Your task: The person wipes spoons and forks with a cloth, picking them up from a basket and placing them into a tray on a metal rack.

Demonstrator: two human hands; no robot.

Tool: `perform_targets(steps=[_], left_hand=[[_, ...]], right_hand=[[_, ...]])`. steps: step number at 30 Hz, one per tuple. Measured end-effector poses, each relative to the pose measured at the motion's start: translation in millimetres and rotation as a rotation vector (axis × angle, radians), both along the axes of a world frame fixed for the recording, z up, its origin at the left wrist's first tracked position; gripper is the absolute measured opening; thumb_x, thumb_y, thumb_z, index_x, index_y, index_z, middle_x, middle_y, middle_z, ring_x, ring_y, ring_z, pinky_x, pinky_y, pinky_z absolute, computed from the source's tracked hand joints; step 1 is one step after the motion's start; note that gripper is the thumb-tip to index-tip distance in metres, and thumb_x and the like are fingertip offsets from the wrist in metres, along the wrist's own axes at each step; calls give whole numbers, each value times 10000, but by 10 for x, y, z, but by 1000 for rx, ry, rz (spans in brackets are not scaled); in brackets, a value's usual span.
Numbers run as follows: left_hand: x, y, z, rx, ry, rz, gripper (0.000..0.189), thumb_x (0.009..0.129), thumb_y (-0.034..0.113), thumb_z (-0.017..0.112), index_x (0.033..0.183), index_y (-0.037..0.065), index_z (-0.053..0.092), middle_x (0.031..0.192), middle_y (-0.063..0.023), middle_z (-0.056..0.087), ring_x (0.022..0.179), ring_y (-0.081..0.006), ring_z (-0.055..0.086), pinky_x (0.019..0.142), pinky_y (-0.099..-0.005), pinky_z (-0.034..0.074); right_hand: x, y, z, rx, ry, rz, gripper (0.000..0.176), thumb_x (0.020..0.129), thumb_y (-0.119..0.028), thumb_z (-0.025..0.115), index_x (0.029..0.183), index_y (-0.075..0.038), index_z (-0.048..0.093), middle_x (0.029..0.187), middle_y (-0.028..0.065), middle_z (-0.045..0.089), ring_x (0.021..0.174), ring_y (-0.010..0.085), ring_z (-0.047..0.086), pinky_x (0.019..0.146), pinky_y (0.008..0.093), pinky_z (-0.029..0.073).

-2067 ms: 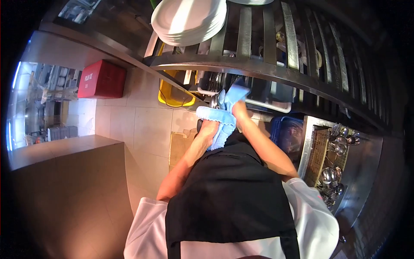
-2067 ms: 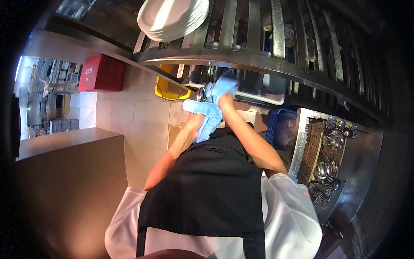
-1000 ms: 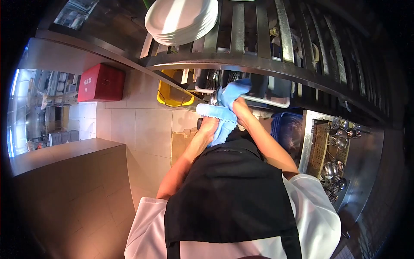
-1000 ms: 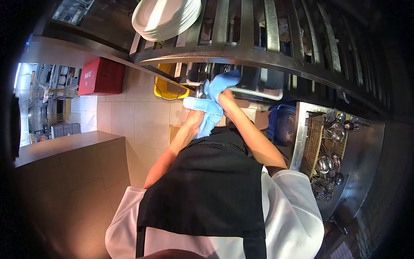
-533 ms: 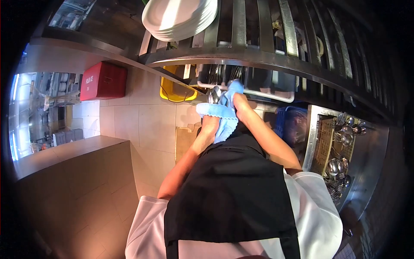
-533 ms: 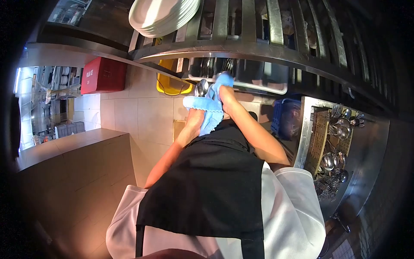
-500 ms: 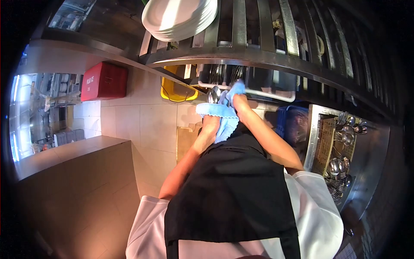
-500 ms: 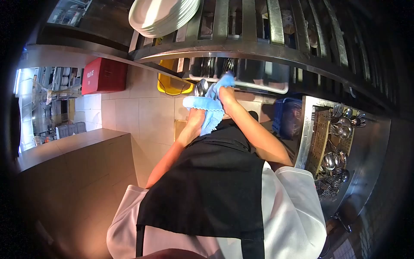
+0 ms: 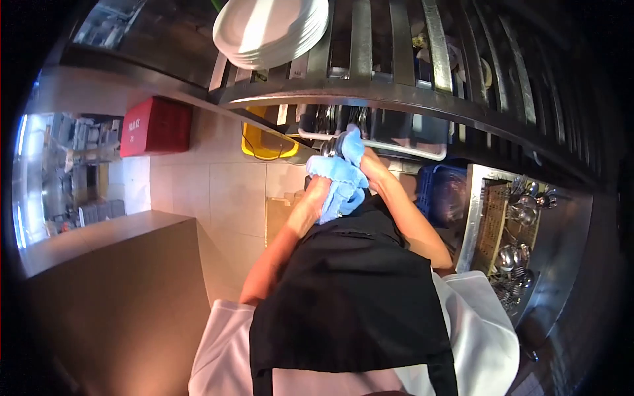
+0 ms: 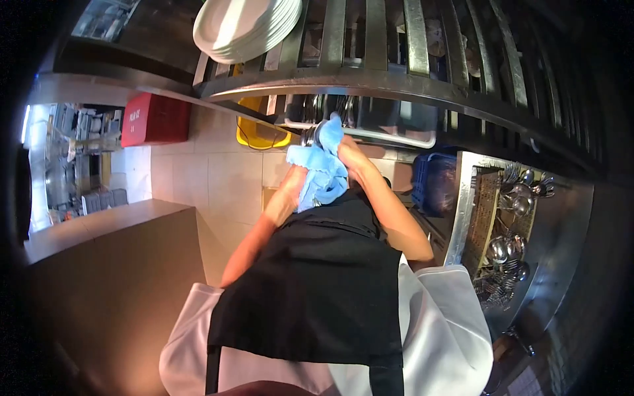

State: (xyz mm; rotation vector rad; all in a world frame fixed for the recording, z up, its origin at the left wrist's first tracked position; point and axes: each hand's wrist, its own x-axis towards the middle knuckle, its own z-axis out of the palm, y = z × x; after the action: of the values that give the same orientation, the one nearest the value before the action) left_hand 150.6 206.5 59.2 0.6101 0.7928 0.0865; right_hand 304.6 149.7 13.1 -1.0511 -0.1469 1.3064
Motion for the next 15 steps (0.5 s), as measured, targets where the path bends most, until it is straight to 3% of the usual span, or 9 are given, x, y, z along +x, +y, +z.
perform_targets(steps=[2, 4, 6, 8, 10, 12, 14, 15], left_hand=[[99, -44, 89, 122, 100, 34, 326, 1017, 259, 428, 1196, 42, 595, 992, -89, 683, 840, -179, 691, 717, -348, 594], [179, -102, 255, 141, 72, 116, 307, 1012, 232, 430, 1176, 36, 599, 970, -87, 675, 830, -181, 683, 708, -336, 589], [169, -87, 300, 248, 38, 90, 238, 977, 229, 546, 1118, 53, 622, 943, -59, 683, 834, -166, 681, 722, -324, 585], [152, -66, 317, 250, 58, 60, 211, 951, 179, 582, 1106, 42, 624, 945, -64, 679, 844, -166, 678, 716, -325, 583], [119, -72, 141, 368, 141, 148, 188, 918, 80, 574, 1094, 32, 620, 990, -58, 657, 879, -155, 638, 732, -321, 543], [102, -69, 29, 440, 175, 199, 189, 894, 56, 598, 1080, 33, 623, 993, -53, 652, 883, -151, 627, 744, -321, 535], [50, -90, -28, 512, 221, 257, 195, 870, 31, 622, 1066, 33, 626, 996, -48, 646, 886, -146, 616, 756, -321, 527], [45, -111, 16, 522, 232, 301, 201, 865, 23, 623, 1066, 34, 622, 1000, -46, 644, 892, -146, 612, 762, -319, 525]], right_hand=[[191, 126, -171, -16, -266, 37, 215, 935, -211, 655, 1079, -54, 685, 905, -25, 644, 807, 97, 598, 722, 277, 504], [412, 206, -77, -401, -634, 68, 210, 860, 13, 488, 884, 8, 697, 767, 47, 662, 665, 144, 612, 614, 287, 495], [366, 179, -48, -345, -555, -182, 218, 872, -23, 476, 903, 26, 686, 785, 62, 662, 678, 150, 605, 600, 310, 482], [111, 141, 55, -185, -302, -311, 211, 869, -53, 467, 894, 25, 662, 766, 38, 631, 681, 139, 580, 570, 342, 451], [73, 80, -18, -291, -441, -59, 179, 854, -55, 471, 853, 18, 634, 766, 50, 605, 659, 138, 535, 569, 358, 434], [179, 117, -86, -322, -521, -97, 157, 830, -115, 550, 836, 23, 626, 743, 72, 608, 657, 171, 546, 565, 371, 409], [178, 245, -123, -204, -283, -319, 126, 806, -19, 463, 725, -21, 560, 703, 47, 551, 640, 128, 511, 567, 362, 432], [122, 257, -136, -259, -281, -323, 124, 791, 2, 460, 779, -9, 583, 745, 52, 579, 657, 144, 547, 590, 348, 456]])
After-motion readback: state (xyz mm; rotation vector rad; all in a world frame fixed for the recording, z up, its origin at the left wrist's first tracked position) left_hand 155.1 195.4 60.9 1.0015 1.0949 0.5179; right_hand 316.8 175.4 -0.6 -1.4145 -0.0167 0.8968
